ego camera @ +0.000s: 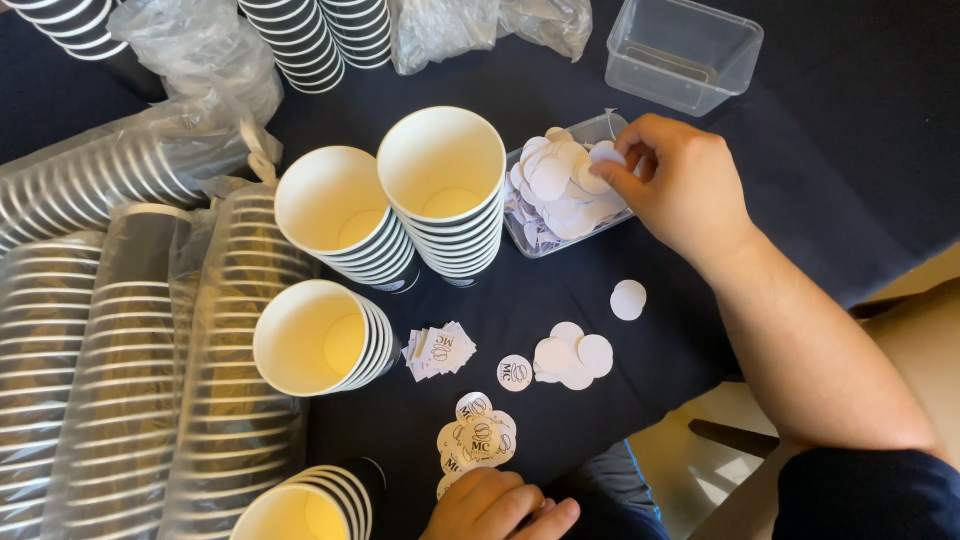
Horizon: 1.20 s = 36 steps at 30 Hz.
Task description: Peeling small stickers and applying them to the sides of stacked paper coffee cups.
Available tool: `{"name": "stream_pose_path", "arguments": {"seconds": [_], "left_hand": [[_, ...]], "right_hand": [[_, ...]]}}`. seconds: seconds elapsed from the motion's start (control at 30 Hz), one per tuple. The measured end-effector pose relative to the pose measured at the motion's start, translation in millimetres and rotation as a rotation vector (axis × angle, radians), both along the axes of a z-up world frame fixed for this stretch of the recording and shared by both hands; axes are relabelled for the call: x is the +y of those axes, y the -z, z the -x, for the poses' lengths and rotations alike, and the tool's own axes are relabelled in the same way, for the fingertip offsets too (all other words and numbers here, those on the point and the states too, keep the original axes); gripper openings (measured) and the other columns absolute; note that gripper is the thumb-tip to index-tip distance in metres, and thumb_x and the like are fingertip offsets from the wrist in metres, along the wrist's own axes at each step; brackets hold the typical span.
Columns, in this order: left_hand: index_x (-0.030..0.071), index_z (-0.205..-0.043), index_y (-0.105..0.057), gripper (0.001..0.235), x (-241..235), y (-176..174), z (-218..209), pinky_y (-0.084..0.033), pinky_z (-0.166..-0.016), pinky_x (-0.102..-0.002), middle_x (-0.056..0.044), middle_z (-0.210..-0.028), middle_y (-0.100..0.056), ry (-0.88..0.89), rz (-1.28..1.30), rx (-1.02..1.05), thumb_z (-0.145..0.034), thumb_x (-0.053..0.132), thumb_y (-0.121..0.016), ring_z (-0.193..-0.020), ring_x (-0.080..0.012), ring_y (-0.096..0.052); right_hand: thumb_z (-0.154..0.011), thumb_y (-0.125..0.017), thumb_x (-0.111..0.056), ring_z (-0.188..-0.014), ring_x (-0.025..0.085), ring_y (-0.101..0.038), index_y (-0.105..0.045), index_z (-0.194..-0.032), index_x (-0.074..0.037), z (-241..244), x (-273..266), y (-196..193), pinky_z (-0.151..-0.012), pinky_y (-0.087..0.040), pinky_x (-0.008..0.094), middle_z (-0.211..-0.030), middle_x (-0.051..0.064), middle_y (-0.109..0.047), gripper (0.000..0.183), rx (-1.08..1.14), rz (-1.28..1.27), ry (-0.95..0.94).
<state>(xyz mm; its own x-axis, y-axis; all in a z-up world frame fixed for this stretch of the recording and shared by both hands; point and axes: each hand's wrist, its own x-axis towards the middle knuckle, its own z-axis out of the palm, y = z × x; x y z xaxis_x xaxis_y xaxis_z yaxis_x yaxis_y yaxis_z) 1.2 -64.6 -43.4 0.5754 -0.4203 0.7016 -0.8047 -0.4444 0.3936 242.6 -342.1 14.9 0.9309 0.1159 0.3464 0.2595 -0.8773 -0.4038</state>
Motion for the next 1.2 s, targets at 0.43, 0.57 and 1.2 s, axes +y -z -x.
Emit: {"name": "stream_pose_path", "arguments": {"seconds": [0.43, 0.57, 1.2], "left_hand": [[0.020, -0.116, -0.071, 0.033, -1.8, -0.2, -1.8, -0.053, -0.056, -0.032, 0.002, -0.078, -0.060, -0.033, 0.002, 0.012, -0.088, 0.003, -0.070, -0.065, -0.0141, -0.061], [0.021, -0.119, -0.071, 0.034, -2.5, 0.2, 0.6, -0.050, -0.055, -0.032, 0.003, -0.077, -0.057, -0.015, -0.002, 0.045, -0.088, 0.005, -0.073, -0.062, -0.0136, -0.058], [0.017, -0.123, -0.066, 0.031, 4.2, 2.9, -5.7, -0.051, -0.059, -0.034, -0.001, -0.082, -0.058, 0.041, -0.047, -0.070, -0.095, 0.004, -0.068, -0.062, -0.0163, -0.055]], "right_hand": [[-0.100, -0.082, -0.010, -0.067, 0.016, -0.053, -0.067, -0.092, -0.010, 42.0, 5.2, -15.7, -0.067, -0.042, 0.031, -0.080, 0.003, -0.061, 0.017, -0.137, -0.013, -0.084], [-0.096, -0.072, -0.028, -0.091, 0.027, -0.065, -0.073, -0.113, -0.008, 83.6, 2.8, 0.6, -0.083, -0.050, 0.039, -0.106, 0.011, -0.072, 0.026, 0.125, 0.118, -0.106], [-0.103, -0.054, -0.011, -0.120, 0.033, -0.063, -0.061, -0.135, -0.004, 155.2, 31.0, 58.5, -0.105, -0.052, 0.039, -0.135, 0.017, -0.064, 0.033, -0.091, 0.317, -0.611]]}}
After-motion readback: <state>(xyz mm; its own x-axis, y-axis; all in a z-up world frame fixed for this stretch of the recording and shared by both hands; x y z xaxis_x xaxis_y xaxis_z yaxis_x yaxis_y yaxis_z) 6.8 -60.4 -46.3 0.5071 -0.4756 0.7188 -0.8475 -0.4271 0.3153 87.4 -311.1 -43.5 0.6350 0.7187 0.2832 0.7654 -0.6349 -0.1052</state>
